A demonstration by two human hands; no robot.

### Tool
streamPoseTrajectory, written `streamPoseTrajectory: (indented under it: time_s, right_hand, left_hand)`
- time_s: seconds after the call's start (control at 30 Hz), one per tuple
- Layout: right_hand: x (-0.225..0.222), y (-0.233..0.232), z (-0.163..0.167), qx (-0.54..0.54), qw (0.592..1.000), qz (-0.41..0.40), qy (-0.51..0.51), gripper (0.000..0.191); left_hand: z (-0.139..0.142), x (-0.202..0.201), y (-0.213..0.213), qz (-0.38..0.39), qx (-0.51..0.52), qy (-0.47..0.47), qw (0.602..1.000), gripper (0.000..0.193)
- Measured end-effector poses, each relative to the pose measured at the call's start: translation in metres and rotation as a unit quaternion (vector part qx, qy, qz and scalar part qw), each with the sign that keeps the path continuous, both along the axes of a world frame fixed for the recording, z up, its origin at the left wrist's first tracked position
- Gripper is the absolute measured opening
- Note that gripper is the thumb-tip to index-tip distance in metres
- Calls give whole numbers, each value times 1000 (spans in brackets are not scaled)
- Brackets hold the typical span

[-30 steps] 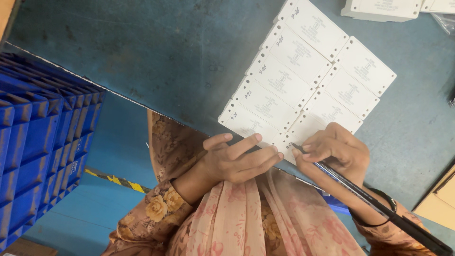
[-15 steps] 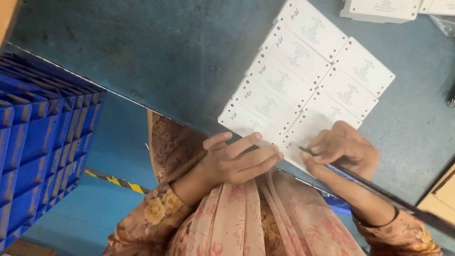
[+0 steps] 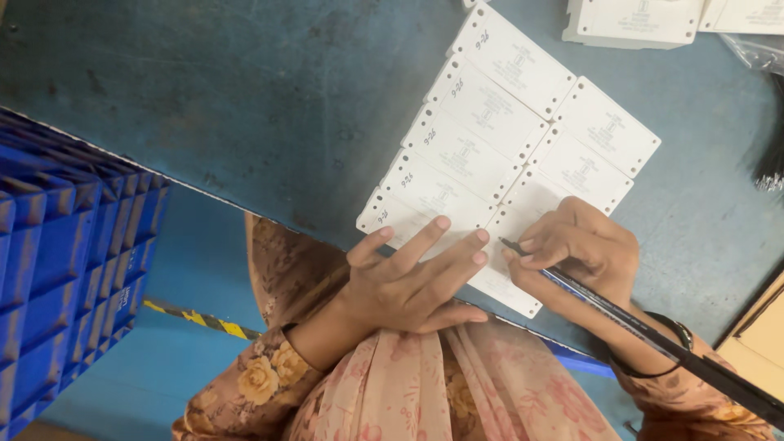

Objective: The person arranges white electronic components on a workbench, aligns a set of perforated sheets, and uses a black pen to write markings sequentially onto the rectangular labels.

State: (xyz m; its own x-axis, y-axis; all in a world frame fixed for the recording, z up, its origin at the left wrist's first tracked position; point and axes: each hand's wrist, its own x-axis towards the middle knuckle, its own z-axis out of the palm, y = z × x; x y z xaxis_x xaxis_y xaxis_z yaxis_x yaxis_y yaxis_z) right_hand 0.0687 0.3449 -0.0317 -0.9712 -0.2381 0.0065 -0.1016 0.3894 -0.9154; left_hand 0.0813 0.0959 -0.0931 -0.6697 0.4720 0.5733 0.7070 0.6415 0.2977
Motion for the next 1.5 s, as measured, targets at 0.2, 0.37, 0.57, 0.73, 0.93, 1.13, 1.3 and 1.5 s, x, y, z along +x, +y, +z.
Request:
streamPoseTrajectory:
  time_s: [0.2,0.37,0.57,0.73,0.93,1.13,1.3,1.5]
  right_hand:
    - [-4,-1,2,11,1000,-1,6,25]
    - [-4,-3,1,18,1000,2,10,25]
    - [-5,-2,1,7,1000,-4,-5,23]
    - [-5,-1,1,22,1000,0,2,24]
    - [-5,1,-1,4,1000,-1,-13,24]
    - [-4,2,0,-22,1000,-8,-16,24]
    - [-5,1,-1,5,1000,-9,-9,24]
    - [-4,1,-1,-10,1000,-19,-11,24]
  left_hand:
    - [-1,-3,2,8,-6,8,1000,64]
    - [-4,-3,2,8,2,11,1000,62]
    - [-6,-3,3,7,7,8,1000,62]
    - [-5,-3,4,8,6,6,1000,61]
    - [-5,-4,3,6,0,6,1000,60]
    - [-4,-5,2,5,-7,9,1000,60]
    - [-4,-5,3,5,-4,9,1000,60]
    - [-5,-5,3,4,-5,12,1000,59]
